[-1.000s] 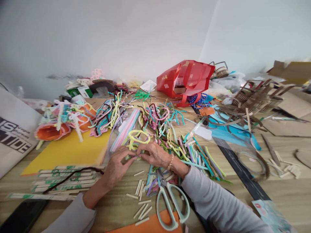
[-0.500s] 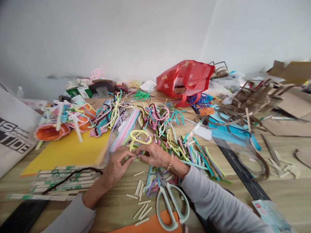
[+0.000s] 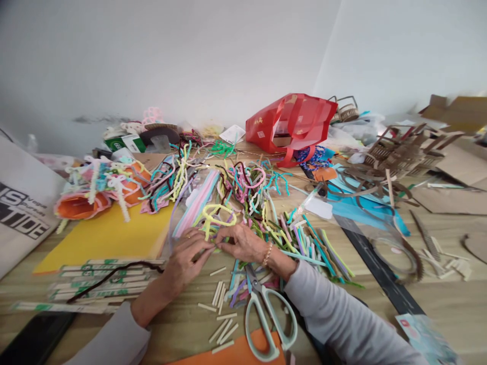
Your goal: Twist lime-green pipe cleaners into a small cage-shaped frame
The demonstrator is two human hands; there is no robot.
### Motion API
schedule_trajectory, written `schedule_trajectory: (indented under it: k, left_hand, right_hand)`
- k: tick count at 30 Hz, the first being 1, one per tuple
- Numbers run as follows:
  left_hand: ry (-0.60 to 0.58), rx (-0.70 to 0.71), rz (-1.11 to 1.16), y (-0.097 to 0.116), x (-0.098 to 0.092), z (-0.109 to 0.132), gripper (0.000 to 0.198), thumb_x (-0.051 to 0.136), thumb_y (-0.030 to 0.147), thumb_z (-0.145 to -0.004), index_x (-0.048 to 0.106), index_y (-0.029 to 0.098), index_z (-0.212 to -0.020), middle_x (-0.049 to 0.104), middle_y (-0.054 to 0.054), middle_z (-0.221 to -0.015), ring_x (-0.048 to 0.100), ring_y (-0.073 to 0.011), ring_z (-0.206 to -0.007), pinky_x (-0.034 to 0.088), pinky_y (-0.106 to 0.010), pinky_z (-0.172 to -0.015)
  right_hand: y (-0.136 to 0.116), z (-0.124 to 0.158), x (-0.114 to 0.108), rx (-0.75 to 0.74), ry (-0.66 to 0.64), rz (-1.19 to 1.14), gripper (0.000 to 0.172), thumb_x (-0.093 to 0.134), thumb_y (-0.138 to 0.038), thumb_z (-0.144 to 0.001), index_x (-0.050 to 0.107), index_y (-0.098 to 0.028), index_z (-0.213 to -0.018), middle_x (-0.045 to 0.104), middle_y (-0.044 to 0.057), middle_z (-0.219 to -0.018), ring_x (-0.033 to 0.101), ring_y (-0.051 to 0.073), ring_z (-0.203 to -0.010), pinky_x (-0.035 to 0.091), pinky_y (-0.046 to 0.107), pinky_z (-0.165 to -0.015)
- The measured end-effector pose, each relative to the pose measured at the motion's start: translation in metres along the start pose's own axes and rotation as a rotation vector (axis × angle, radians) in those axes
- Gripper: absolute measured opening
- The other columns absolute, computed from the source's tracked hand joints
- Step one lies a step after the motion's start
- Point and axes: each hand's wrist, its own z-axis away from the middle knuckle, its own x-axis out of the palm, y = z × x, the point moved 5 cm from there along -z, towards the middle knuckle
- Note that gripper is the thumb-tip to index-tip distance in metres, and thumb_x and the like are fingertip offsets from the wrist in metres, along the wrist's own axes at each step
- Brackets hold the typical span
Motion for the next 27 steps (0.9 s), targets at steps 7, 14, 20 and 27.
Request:
schedule_trajectory:
  k: [7, 14, 20, 27]
  left_hand:
    - [0.004, -0.107, 0.049, -0.005, 0.001, -0.002, 0.015, 0.055, 0.013, -0.078, 0.059, 0.020, -0.066, 0.065, -0.002, -0.069, 0.061, -0.0179, -0.073, 0.047, -0.036, -0.083]
    - [0.007, -0.114, 0.013, -0.007, 0.004, 0.000, 0.014, 0.052, 0.015, -0.082, 0.058, 0.021, -0.070, 0.068, -0.002, -0.070, 0.062, -0.0180, -0.072, 0.046, -0.036, -0.083]
    - [-0.030, -0.114, -0.074, -0.006, 0.010, 0.002, 0.015, 0.052, 0.011, -0.081, 0.058, 0.021, -0.073, 0.067, -0.002, -0.070, 0.062, -0.0183, -0.072, 0.047, -0.036, -0.085]
    - [-0.016, -0.221, -0.024, -0.012, 0.006, 0.000, 0.011, 0.056, 0.010, -0.077, 0.059, 0.019, -0.072, 0.067, -0.003, -0.072, 0.063, -0.0196, -0.075, 0.050, -0.032, -0.075]
  right_hand:
    - [-0.004, 0.001, 0.002, -0.026, 0.047, 0.140, 0.012, 0.053, -0.017, -0.084, 0.064, -0.016, -0.079, 0.057, -0.001, -0.063, 0.044, 0.010, -0.053, 0.034, 0.021, -0.053]
    - [-0.002, 0.002, 0.004, -0.090, 0.062, 0.176, 0.013, 0.050, -0.016, -0.085, 0.062, -0.017, -0.080, 0.059, 0.000, -0.065, 0.047, 0.012, -0.057, 0.036, 0.022, -0.056]
    - [0.000, 0.002, 0.004, -0.115, 0.072, 0.257, 0.013, 0.049, -0.015, -0.085, 0.060, -0.017, -0.080, 0.059, 0.001, -0.066, 0.049, 0.013, -0.059, 0.035, 0.022, -0.058]
    - [-0.006, 0.002, 0.006, -0.174, 0.091, 0.378, 0.016, 0.046, -0.018, -0.088, 0.057, -0.017, -0.076, 0.056, 0.002, -0.066, 0.046, 0.014, -0.059, 0.032, 0.024, -0.057]
